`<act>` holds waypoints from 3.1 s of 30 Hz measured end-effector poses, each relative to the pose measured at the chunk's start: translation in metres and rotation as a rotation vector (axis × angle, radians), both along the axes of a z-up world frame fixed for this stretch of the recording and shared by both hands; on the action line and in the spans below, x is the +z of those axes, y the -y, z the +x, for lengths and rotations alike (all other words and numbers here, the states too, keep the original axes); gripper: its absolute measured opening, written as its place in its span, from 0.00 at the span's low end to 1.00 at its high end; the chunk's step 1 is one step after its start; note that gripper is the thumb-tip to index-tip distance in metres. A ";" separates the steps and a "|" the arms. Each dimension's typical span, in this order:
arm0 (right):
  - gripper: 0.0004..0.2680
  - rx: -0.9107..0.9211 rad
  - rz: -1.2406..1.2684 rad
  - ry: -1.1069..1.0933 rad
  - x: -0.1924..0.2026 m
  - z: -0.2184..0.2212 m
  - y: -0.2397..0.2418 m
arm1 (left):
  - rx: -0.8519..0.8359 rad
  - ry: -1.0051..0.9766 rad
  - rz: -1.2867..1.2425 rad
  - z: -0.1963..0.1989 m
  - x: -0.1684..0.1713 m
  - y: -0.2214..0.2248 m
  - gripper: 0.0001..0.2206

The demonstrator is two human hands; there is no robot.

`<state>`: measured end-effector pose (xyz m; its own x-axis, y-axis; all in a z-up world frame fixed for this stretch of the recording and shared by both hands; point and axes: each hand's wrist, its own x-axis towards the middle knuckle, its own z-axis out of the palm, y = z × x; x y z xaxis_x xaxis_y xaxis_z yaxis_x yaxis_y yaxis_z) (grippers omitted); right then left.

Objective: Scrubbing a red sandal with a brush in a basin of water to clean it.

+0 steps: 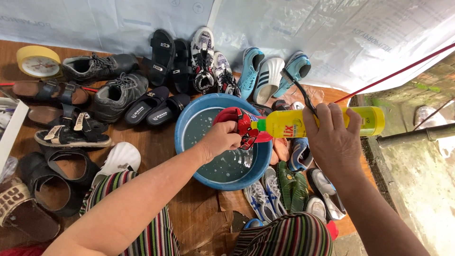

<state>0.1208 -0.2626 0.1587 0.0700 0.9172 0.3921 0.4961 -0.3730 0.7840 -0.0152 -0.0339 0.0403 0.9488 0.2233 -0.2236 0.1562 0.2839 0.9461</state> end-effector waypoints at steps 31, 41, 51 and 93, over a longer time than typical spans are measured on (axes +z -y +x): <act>0.27 0.008 1.331 -1.660 -0.295 0.038 0.141 | 0.137 -0.062 -0.058 -0.001 -0.026 -0.024 0.11; 0.25 0.014 1.621 -1.708 -0.426 0.080 0.106 | 0.182 -0.108 0.050 -0.001 -0.013 -0.032 0.13; 0.23 -0.028 1.378 -1.722 -0.498 0.096 0.095 | 0.180 -0.120 0.144 -0.003 -0.017 -0.037 0.11; 0.17 -0.036 0.623 -1.137 -0.144 -0.102 -0.080 | 0.210 -0.121 0.482 0.025 -0.087 -0.082 0.06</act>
